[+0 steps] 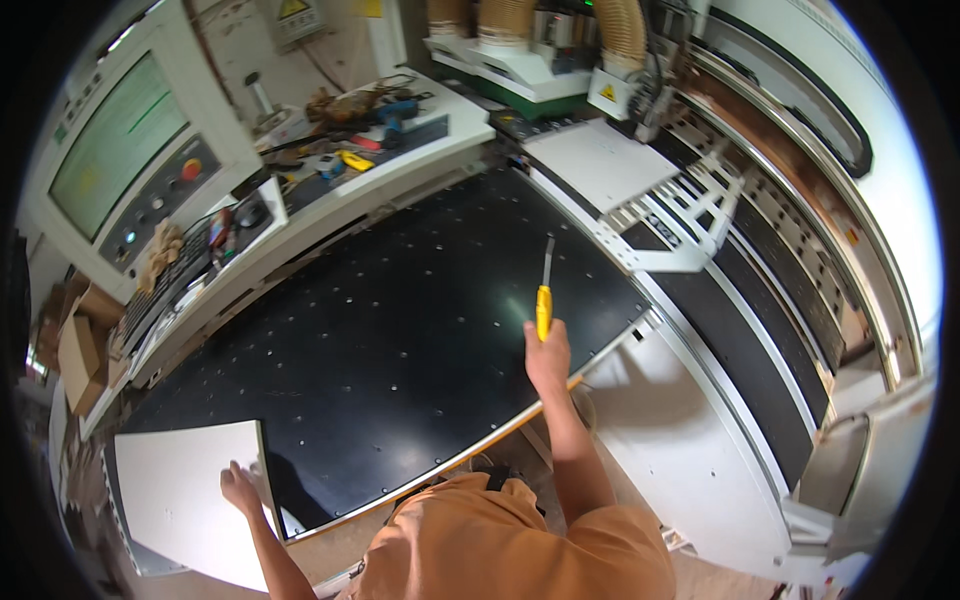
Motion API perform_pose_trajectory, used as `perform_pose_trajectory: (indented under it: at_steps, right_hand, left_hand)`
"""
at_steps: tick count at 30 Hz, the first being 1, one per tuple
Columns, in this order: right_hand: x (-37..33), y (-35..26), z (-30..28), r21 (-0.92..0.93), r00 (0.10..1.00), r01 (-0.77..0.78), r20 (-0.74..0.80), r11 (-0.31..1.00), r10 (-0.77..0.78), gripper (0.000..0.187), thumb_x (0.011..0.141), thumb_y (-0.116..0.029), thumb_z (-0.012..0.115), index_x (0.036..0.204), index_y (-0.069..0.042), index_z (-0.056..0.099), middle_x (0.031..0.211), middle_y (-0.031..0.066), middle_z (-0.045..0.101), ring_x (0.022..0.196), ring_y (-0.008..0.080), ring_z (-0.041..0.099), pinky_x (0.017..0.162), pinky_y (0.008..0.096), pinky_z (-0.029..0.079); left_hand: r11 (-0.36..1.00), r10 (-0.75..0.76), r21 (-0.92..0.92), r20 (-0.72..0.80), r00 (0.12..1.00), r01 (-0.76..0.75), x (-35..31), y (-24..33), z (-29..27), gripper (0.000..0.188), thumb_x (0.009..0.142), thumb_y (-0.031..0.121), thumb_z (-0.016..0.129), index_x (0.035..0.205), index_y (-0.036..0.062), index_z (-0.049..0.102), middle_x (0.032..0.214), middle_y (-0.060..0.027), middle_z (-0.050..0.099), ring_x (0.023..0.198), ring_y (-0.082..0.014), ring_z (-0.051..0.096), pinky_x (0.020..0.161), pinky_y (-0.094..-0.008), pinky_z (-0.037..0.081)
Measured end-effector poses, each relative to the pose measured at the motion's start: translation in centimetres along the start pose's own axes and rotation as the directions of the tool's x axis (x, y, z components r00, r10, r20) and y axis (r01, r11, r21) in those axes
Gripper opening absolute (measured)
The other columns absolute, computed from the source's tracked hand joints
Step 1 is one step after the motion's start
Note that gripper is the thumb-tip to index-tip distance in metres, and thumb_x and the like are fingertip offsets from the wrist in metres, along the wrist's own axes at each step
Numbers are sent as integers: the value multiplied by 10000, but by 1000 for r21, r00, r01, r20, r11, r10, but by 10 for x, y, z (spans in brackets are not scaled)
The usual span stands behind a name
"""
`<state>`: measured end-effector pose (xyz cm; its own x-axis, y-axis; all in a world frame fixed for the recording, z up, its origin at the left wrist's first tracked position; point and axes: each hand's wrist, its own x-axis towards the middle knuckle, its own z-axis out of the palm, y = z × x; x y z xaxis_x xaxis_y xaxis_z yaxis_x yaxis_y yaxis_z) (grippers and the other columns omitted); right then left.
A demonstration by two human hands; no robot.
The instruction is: The person picks up white wood panels, scans their barcodes with a handheld scanner, places them on a machine table, and uses a computer keyboard and mouse to operate the machine. They then remove the processed panels and stack them on the floor.
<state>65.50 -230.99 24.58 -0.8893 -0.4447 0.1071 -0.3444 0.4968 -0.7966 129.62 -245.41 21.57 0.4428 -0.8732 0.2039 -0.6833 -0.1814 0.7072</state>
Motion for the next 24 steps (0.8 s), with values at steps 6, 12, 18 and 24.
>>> perform_pose_trajectory:
  at_steps: [6, 12, 18, 24]
  right_hand:
    - [3, 7, 9, 19, 996, 79, -52, 997, -78, 390, 952, -342, 646, 1085, 13, 554, 958, 237, 630, 899, 431, 611, 812, 469, 468]
    - [13, 17, 14, 19, 1000, 19, 5, 1000, -19, 426, 985, -365, 599, 1071, 47, 536, 963, 229, 604, 905, 404, 588, 843, 459, 449]
    - [9, 12, 13, 26, 999, 33, -2, 999, -32, 389, 971, -331, 629, 1074, 32, 537, 972, 217, 621, 903, 388, 602, 850, 438, 459]
    - [4, 4, 15, -16, 999, 21, -43, 1000, -22, 369, 957, -303, 658, 1086, 20, 535, 950, 198, 635, 874, 355, 614, 839, 418, 471]
  left_hand:
    - [962, 241, 168, -147, 959, -216, 24, 24, 38, 223, 899, 211, 687, 896, 14, 581, 958, -169, 578, 877, -364, 585, 798, -433, 483]
    - [990, 96, 119, -129, 987, -81, 50, 62, 61, 245, 915, 237, 656, 908, -2, 603, 981, -193, 592, 879, -391, 616, 798, -467, 501]
    - [986, 123, 125, -121, 985, -108, 92, 68, 74, 240, 916, 234, 645, 937, 0, 596, 985, -193, 591, 882, -392, 633, 782, -481, 516]
    - [960, 54, 277, -17, 998, -47, 114, 64, 83, 249, 908, 233, 637, 974, -1, 582, 1049, -217, 564, 914, -415, 640, 795, -500, 531]
